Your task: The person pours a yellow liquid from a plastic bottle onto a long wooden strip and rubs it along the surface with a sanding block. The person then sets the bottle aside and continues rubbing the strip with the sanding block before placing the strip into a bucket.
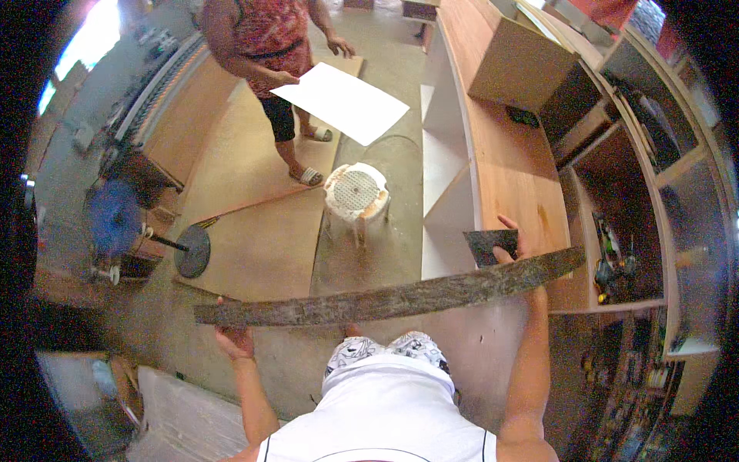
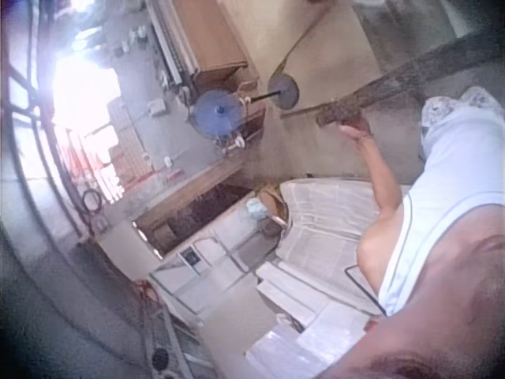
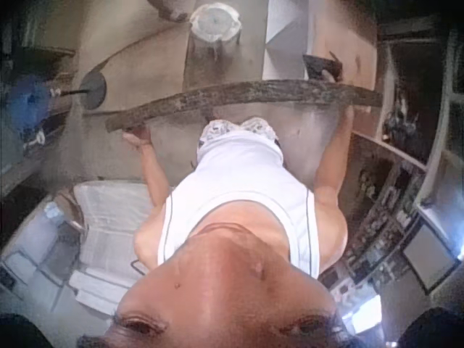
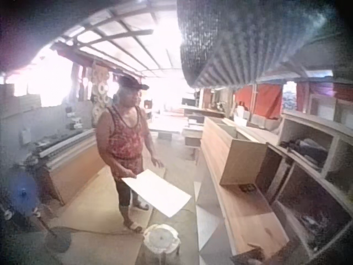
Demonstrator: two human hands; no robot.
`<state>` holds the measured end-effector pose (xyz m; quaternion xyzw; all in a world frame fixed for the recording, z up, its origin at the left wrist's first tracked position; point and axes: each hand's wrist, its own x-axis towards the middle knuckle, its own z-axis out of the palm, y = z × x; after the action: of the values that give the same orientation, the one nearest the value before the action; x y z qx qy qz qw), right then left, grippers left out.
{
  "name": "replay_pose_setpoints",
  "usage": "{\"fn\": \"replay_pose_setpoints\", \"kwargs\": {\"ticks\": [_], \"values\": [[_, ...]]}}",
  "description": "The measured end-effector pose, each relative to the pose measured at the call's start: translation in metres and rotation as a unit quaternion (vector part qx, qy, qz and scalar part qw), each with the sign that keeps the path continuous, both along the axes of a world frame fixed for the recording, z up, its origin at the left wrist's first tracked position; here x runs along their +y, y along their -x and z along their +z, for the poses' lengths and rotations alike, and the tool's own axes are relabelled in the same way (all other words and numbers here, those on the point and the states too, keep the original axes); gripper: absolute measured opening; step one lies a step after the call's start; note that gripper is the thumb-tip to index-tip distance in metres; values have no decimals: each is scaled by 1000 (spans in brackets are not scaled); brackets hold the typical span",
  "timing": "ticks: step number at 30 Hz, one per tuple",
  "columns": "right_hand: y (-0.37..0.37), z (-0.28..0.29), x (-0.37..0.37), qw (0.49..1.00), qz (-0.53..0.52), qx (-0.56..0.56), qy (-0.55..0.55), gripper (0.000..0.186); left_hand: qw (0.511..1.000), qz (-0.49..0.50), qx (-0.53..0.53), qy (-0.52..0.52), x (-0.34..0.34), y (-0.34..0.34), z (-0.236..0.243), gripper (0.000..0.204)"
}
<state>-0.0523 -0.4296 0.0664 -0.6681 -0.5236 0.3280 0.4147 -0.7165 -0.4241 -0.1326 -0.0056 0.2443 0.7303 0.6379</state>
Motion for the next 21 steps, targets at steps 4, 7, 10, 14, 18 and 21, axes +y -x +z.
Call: {"fn": "replay_pose_setpoints", "kwargs": {"ticks": [4, 7, 10, 14, 18, 21], "values": [[26, 14, 6, 997, -27, 69, 14, 71, 979, -121, -10, -165, 56, -17, 18, 54], [18, 18, 1, 997, -65, 52, -7, 69, 979, -163, 53, -111, 92, -59, 44, 59], [8, 26, -16, 986, -109, 126, -1, 71, 986, -152, 63, -13, 125, -91, 52, 58], [-21, 20, -48, 976, -176, 128, -21, 69, 965, -249, -36, -76, 181, -125, 28, 52], [-71, 0, -111, 965, -240, 102, -38, 68, 918, -367, -70, -133, 221, -187, -1, 44], [-95, -14, -152, 959, -276, 58, -30, 68, 897, -422, -52, -124, 245, -254, -15, 41]]}}
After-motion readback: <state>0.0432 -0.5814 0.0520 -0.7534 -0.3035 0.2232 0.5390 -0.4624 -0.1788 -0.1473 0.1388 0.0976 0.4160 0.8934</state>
